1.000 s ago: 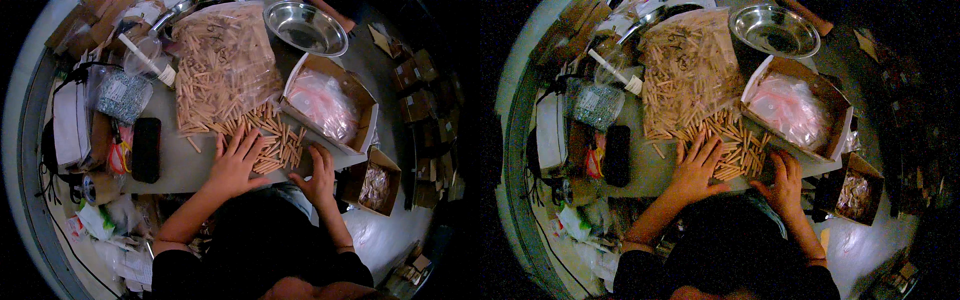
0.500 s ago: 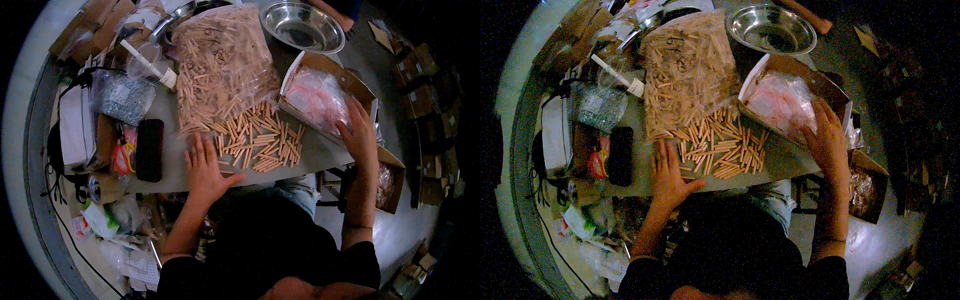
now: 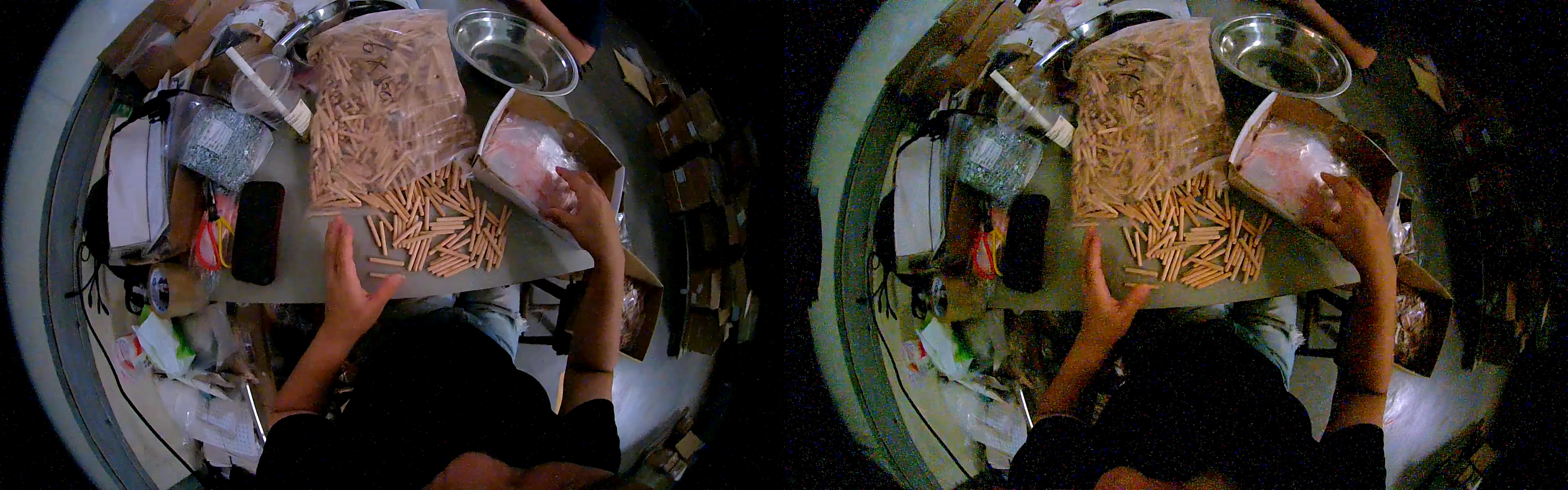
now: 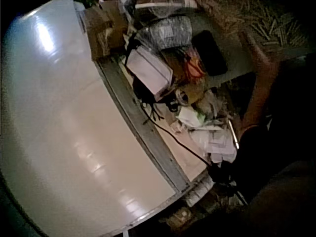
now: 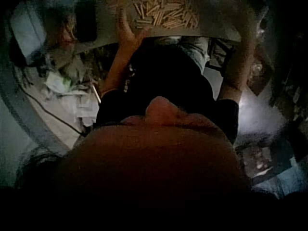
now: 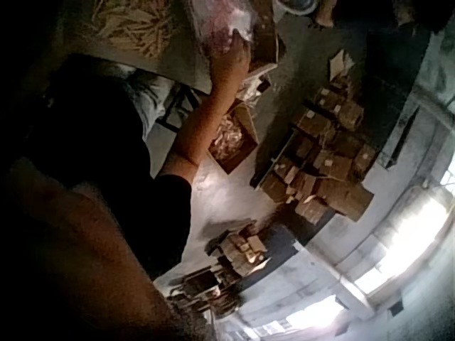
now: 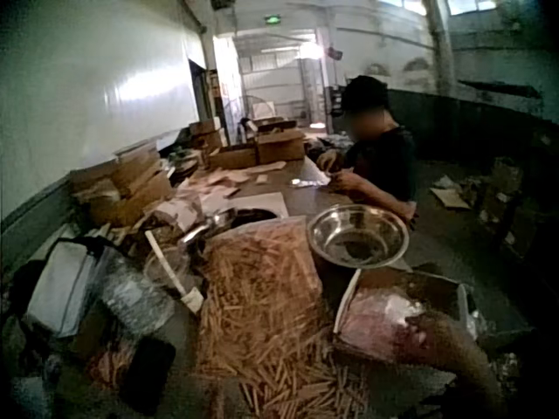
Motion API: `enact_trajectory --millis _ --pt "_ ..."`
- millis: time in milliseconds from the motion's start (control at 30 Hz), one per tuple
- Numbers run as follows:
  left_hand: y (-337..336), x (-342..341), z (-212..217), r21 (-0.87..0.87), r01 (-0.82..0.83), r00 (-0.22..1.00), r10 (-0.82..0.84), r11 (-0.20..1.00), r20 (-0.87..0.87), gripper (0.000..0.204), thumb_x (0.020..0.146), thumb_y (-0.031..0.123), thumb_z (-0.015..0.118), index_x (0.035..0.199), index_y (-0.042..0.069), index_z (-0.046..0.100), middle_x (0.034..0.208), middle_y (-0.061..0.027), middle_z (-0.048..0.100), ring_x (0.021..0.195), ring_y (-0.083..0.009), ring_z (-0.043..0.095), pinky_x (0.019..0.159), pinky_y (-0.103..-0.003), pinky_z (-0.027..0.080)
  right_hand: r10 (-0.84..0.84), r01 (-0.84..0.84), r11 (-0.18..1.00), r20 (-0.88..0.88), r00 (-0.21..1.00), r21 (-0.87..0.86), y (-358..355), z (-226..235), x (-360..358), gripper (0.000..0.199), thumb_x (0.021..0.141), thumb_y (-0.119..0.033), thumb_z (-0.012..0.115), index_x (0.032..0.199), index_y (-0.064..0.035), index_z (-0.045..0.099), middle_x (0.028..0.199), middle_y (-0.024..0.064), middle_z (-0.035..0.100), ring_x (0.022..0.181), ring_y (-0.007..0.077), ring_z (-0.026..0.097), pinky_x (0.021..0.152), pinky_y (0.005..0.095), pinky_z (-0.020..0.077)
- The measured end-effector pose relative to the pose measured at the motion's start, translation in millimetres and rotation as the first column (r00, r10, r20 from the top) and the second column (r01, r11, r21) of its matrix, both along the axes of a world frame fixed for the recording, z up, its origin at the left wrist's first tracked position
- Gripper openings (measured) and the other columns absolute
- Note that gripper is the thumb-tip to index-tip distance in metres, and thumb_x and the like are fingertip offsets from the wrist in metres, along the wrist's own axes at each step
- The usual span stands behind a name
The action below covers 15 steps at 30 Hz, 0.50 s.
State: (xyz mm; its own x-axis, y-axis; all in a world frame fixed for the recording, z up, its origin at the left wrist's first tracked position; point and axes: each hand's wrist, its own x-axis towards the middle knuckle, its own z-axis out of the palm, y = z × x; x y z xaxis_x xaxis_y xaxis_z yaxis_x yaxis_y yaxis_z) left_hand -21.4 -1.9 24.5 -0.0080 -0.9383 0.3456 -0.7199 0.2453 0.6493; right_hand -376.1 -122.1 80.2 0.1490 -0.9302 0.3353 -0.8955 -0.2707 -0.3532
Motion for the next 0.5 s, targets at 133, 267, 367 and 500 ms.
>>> enact_trajectory --millis 133,267,367,500 --pt "11.4 -0.1 -1.0 -0.013 0.007 0.996 -0.006 1.000 0.091 0.074 0.079 0.028 0.073 0.135 -0.004 0.037 0.143 -0.0247 0.036 0.133 -0.0413 0.034 0.111 -0.048 0.027 0.026 0.027 0.926 -0.136 0.990 0.377 -12.7 11.6 -7.1 0.027 0.072 -0.014 0.069 0.096 -0.0010 0.068 0.089 0.0147 0.067 0.089 0.0315 0.063 0.080 0.0389 0.0486" --pt "18.3 -1.0 -3.5 -0.033 0.005 0.998 -0.003 0.999 0.056 0.065 0.081 0.025 0.072 0.131 -0.002 0.043 0.137 -0.0232 0.043 0.127 -0.0401 0.040 0.109 -0.047 0.030 0.023 -0.018 0.989 -0.030 0.999 0.149 -8.2 7.6 2.8 0.022 0.073 -0.015 0.069 0.089 -0.0006 0.068 0.090 0.0153 0.066 0.090 0.0322 0.063 0.079 0.0389 0.0482" --pt "21.1 -3.3 -4.1 -0.130 0.018 1.000 -0.020 0.991 -0.008 0.051 0.077 0.017 0.073 0.120 -0.001 0.052 0.127 -0.0191 0.049 0.118 -0.0386 0.047 0.101 -0.046 0.037 0.135 -0.133 0.986 -0.016 0.991 0.106 -8.9 6.9 4.2 0.018 0.074 -0.015 0.068 0.083 0.0003 0.067 0.091 0.0154 0.066 0.085 0.0326 0.063 0.076 0.0388 0.0490" --pt "23.3 -14.6 0.6 -0.160 0.079 0.996 -0.087 0.984 -0.038 0.040 0.077 0.014 0.072 0.112 0.001 0.056 0.120 -0.0170 0.053 0.111 -0.0357 0.051 0.096 -0.045 0.041 0.045 -0.017 0.977 -0.129 0.991 0.213 -15.4 -3.3 -9.4 0.014 0.073 -0.009 0.069 0.081 0.0014 0.066 0.095 0.0146 0.066 0.083 0.0322 0.063 0.075 0.0375 0.0495"
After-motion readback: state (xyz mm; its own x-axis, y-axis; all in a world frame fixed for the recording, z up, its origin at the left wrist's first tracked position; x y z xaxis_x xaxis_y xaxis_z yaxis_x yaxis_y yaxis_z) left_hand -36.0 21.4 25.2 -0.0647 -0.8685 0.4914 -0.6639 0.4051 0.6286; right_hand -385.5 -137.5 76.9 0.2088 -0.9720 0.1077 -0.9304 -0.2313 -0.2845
